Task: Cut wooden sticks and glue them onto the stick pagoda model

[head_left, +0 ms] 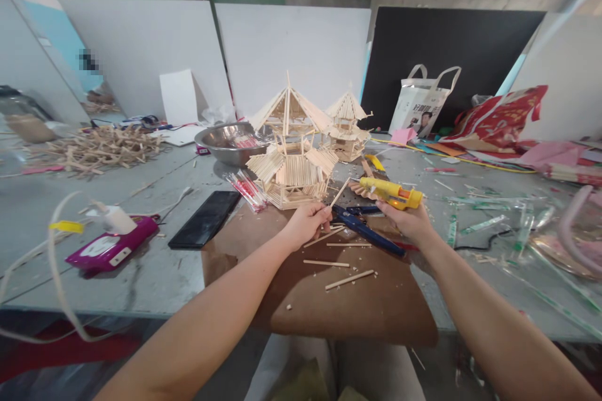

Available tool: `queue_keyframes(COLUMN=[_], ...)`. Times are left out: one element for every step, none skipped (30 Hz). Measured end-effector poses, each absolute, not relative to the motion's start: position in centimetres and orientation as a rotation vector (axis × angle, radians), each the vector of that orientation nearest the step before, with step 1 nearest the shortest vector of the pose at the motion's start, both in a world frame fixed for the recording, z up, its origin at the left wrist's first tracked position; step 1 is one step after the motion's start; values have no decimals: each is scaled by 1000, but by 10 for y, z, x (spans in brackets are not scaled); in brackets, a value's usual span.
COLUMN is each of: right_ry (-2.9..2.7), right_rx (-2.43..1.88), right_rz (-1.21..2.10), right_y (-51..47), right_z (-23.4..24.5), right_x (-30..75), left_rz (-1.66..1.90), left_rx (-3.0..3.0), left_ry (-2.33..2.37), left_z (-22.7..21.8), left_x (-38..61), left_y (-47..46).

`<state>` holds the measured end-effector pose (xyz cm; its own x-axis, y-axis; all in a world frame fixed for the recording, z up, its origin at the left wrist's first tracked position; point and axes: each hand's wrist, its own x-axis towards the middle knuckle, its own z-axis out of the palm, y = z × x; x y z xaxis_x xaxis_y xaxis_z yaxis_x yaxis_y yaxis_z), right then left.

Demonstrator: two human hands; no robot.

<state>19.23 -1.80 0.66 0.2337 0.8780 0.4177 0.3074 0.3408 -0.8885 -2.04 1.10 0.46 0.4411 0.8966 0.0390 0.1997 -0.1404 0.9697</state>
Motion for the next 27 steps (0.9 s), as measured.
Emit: queue_keyframes(right_ry=[-1302, -1272, -1243, -1223, -1205, -1189, -1178, -1168, -1169, -1185, -1210, -1265, -1326, -1380, -1433, -1502, -1563, -1627, -1690, -1723, -1771, -1816, -1859, -1895, -1931, -1951, -1960], right_rx=[-1228, -1256, -1286, -1307, -1319, -1313, -1297, -1277, -1259, -1249, -1247, -1247, -1240, -1216, -1191, -1177, -1126, -1095, -1123, -1164, -1212, -1253, -1280, -1304, -1321, -1336, -1350], right_rz=[568, 576, 582, 583, 585, 583, 585, 583, 582, 583, 576, 581, 579, 570, 570, 573, 549, 507, 462, 396, 339, 273, 218, 173, 139, 115, 104], right_y=[-17, -17, -16, -14, -13, -12, -11, -10, -10, -10, -10, -10, -9, -8, -7, -4, -1, 3, 7, 11, 16, 20, 24, 27, 30, 33, 35], right_z=[6, 5, 3, 2, 1, 0, 1, 4, 8, 15, 23, 32, 43, 55, 68, 80, 93, 105, 116, 126, 135, 143, 150, 155, 158, 161, 162], right_x=[193, 194, 195, 197, 199, 200, 201, 202, 201, 200, 197, 194, 189, 184, 177, 170, 163, 155, 147, 140, 132, 125, 119, 113, 108, 104, 100], left_rz=[811, 808, 809, 820, 845, 884, 937, 999, 1070, 1143, 1215, 1286, 1354, 1416, 1470, 1515, 1554, 1584, 1602, 1612, 1619, 1624, 1632, 1644, 1660, 1675, 1687], left_rx=[1623, 1622, 1621, 1619, 1616, 1610, 1598, 1581, 1560, 1538, 1519, 1501, 1481, 1455, 1421, 1382, 1341, 1302, 1269, 1243, 1221, 1200, 1174, 1145, 1113, 1083, 1058], left_ry=[976, 975, 972, 967, 958, 948, 937, 923, 910, 900, 891, 886, 887, 893, 902, 907, 909, 906, 899, 890, 880, 872, 866, 862, 861, 861, 860], left_z=[5, 5, 5, 6, 7, 9, 11, 13, 16, 19, 22, 25, 28, 30, 32, 34, 35, 36, 36, 36, 37, 37, 37, 37, 38, 38, 38], left_x=[-20, -20, -20, -20, -20, -21, -22, -23, -24, -26, -28, -30, -33, -35, -37, -38, -40, -41, -42, -43, -44, -45, -47, -48, -49, -50, -51], left_y=[11, 10, 10, 9, 9, 8, 7, 7, 7, 7, 6, 7, 7, 7, 7, 7, 8, 8, 9, 10, 10, 11, 12, 13, 14, 15, 16])
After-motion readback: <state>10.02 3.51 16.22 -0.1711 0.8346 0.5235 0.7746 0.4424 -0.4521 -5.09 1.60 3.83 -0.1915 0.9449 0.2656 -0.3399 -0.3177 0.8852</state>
